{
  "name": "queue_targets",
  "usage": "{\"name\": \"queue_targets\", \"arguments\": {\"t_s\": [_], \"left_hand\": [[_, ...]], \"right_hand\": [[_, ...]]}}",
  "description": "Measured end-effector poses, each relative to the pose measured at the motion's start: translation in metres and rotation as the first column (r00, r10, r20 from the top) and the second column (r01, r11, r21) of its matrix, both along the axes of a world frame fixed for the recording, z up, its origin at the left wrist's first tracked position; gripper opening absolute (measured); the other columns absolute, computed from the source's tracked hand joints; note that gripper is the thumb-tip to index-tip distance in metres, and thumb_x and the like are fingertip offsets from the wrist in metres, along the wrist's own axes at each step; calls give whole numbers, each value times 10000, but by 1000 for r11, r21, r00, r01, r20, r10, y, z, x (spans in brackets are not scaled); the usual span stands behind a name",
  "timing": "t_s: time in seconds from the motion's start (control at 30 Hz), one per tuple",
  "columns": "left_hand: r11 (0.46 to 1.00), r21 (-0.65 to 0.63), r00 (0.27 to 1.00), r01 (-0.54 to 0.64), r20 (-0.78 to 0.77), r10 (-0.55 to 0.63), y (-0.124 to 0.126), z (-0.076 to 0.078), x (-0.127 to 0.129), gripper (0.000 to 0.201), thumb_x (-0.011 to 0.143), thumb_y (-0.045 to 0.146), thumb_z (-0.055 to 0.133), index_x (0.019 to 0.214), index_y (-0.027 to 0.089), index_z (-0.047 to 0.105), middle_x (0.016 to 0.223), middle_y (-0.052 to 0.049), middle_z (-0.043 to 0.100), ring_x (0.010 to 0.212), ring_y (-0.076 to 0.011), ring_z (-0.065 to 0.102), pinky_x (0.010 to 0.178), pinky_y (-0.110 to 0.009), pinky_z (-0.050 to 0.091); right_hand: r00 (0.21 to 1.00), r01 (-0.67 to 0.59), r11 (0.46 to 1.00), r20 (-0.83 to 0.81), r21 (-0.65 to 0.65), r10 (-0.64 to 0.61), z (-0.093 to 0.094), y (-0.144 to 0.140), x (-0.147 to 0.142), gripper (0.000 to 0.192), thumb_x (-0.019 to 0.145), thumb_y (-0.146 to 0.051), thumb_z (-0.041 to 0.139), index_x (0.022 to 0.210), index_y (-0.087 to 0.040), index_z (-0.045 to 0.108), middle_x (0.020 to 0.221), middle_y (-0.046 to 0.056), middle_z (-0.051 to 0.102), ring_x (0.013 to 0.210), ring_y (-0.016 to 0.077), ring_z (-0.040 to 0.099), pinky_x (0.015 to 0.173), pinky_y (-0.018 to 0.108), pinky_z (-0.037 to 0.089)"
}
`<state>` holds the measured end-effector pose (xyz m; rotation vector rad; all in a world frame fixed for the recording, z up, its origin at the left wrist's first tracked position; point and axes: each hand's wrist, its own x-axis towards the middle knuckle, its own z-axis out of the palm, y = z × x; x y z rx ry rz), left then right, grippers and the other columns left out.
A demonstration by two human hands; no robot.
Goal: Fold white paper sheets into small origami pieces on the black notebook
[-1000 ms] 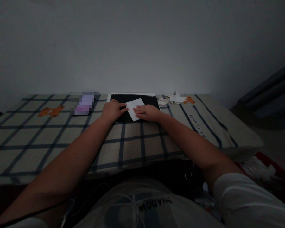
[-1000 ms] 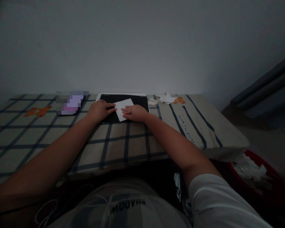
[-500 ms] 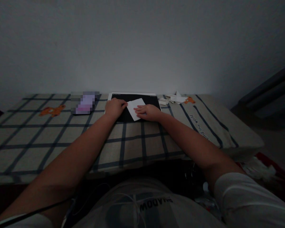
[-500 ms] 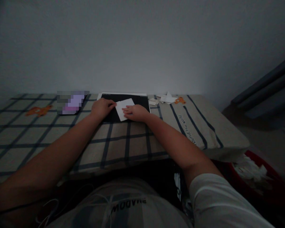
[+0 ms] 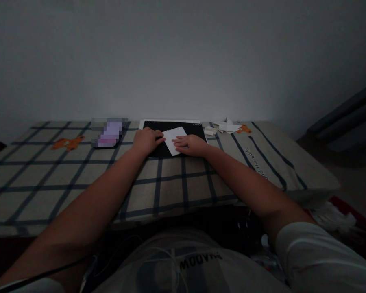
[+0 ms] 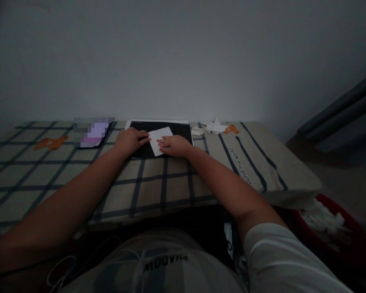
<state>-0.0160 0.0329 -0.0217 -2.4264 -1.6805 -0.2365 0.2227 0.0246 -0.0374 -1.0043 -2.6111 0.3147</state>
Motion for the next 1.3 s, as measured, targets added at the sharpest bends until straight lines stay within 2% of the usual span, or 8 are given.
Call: {"name": "queue_targets", "arguments": {"t_s": [0.13, 0.37, 0.53, 0.7, 0.9, 1.07, 1.3], "left_hand": [[999, -42, 999, 26, -33, -28, -6, 4, 0, 416, 983, 560, 508, 1261, 332, 718, 1298, -37, 720, 1197, -318, 568, 914, -395, 417], [995, -92, 996, 46, -77, -54, -17, 10, 3, 618, 931, 660, 538, 1352, 227, 669, 1314, -139, 689, 1263, -352, 536, 984, -439, 392], [991, -127, 993, 51, -97, -64, -19, 12, 5, 709, 893, 708, 547, 1392, 212, 634, 1363, -156, 660, 1282, -364, 527, 1014, -460, 381], [988, -137, 992, 68, -94, -81, -23, 13, 6, 758, 852, 767, 547, 1400, 249, 628, 1395, -130, 649, 1300, -376, 509, 1025, -456, 371], [986, -137, 988, 94, -112, -110, -28, 14, 12, 971, 745, 878, 559, 1397, 162, 625, 1424, -186, 618, 1301, -402, 503, 1029, -472, 367], [983, -144, 987, 117, -93, -132, -30, 15, 13, 933, 734, 881, 569, 1377, 210, 646, 1459, -151, 599, 1315, -407, 487, 1043, -464, 346], [995, -87, 998, 44, -44, -48, -24, 11, 8, 819, 771, 849, 575, 1324, 257, 697, 1346, -130, 674, 1266, -399, 520, 1023, -458, 357]], "right_hand": [[1000, -7, 1000, -3, 5, 7, -1, 1, 0, 337, 945, -268, 632, 1265, -242, 734, 1376, 35, 651, 1383, 252, 548, 1160, 426, 442], [1000, -22, 1000, 12, 10, 22, -1, 2, 1, 358, 950, -269, 621, 1287, -193, 717, 1389, 69, 635, 1389, 266, 539, 1166, 440, 435], [1000, -9, 1000, 0, 0, 9, -2, 2, 1, 353, 938, -261, 632, 1277, -232, 722, 1389, 46, 640, 1390, 250, 540, 1167, 436, 434], [1000, -7, 1000, -19, -1, 7, -3, 1, 2, 349, 939, -269, 629, 1271, -229, 728, 1382, 52, 648, 1388, 250, 542, 1167, 433, 436], [1000, -13, 1000, -8, 12, 13, -4, 2, 3, 346, 944, -270, 623, 1265, -201, 731, 1384, 69, 643, 1388, 249, 543, 1167, 425, 435], [1000, -13, 1000, -18, 11, 14, -4, 2, 3, 351, 941, -283, 626, 1271, -225, 727, 1379, 55, 650, 1386, 247, 545, 1167, 439, 434], [1000, -22, 1000, -11, -6, 22, 0, 0, 2, 360, 941, -269, 619, 1278, -197, 724, 1380, 77, 642, 1391, 257, 539, 1165, 443, 434]]}}
